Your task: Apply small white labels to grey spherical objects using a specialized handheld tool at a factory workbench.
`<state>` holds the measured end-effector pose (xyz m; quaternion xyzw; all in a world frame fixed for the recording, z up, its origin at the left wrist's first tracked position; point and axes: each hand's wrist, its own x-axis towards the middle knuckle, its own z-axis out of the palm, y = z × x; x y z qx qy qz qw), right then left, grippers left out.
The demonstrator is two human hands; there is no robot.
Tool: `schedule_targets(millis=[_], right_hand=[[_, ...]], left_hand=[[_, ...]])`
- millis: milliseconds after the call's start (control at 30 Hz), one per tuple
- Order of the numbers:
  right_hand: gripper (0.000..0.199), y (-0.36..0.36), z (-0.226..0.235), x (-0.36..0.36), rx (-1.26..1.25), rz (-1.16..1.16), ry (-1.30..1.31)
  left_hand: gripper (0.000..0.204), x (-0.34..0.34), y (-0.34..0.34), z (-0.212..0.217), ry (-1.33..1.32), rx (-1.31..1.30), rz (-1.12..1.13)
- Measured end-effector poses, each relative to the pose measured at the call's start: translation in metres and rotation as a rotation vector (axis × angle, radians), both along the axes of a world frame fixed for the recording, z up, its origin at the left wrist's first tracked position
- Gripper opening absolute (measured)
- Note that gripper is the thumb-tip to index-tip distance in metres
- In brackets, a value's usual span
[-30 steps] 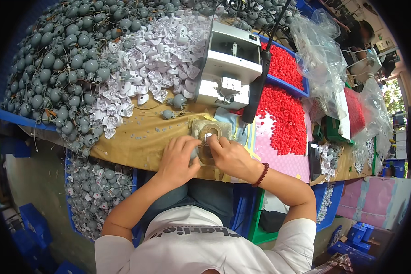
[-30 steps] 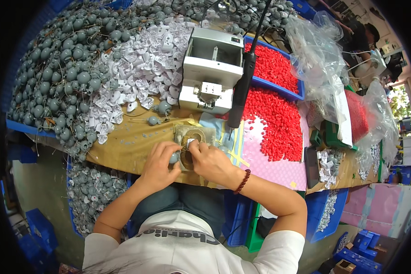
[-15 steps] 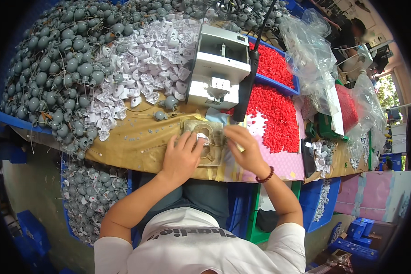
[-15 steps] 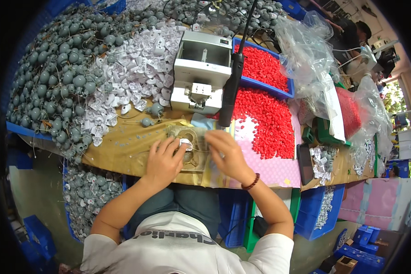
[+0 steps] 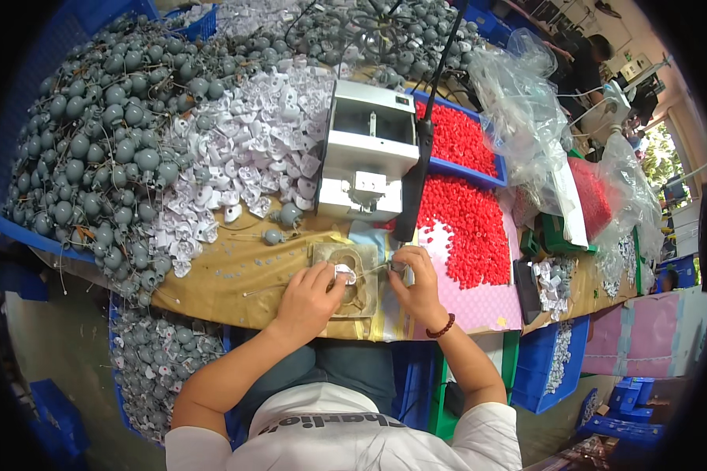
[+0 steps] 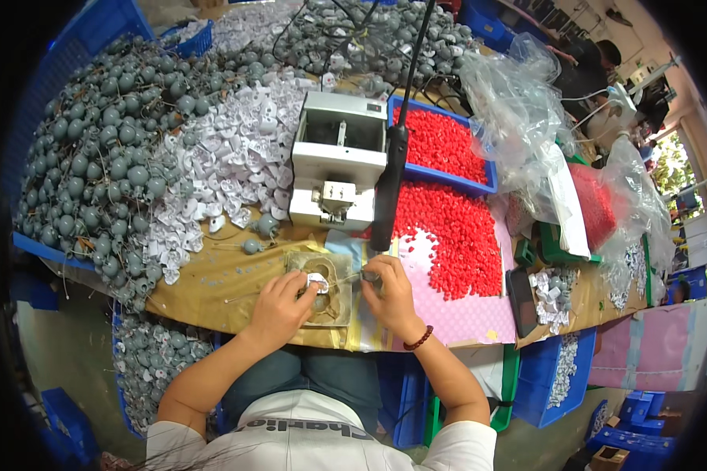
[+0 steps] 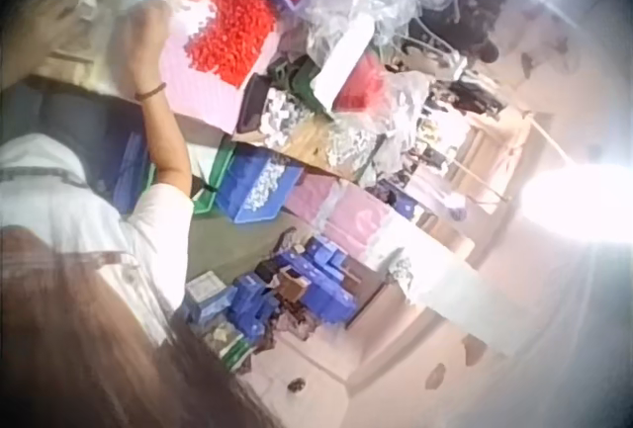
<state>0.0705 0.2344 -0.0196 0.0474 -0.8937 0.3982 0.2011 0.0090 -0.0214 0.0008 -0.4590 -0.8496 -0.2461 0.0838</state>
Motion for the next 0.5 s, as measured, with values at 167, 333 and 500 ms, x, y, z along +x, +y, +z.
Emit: schedule_targets(millis=[167,333,500], right_hand=[[0.037,-0.014,0.012,-0.017,-1.066,0.145,-0.289],[0.042,-0.014,0.03,-0.034,-1.112,0.31,-0.734],[0.043,-0.026,0.033,-0.048,-0.389,0.263,-0.66]], left_hand=[[0.046,-0.001,-0.002,0.001,-0.011,-0.002,-0.028],[0.042,-0.002,-0.006,-0.003,0.019,0.014,-0.045],[0.037,-0.003,-0.007,-0.001,0.017,0.057,-0.05]])
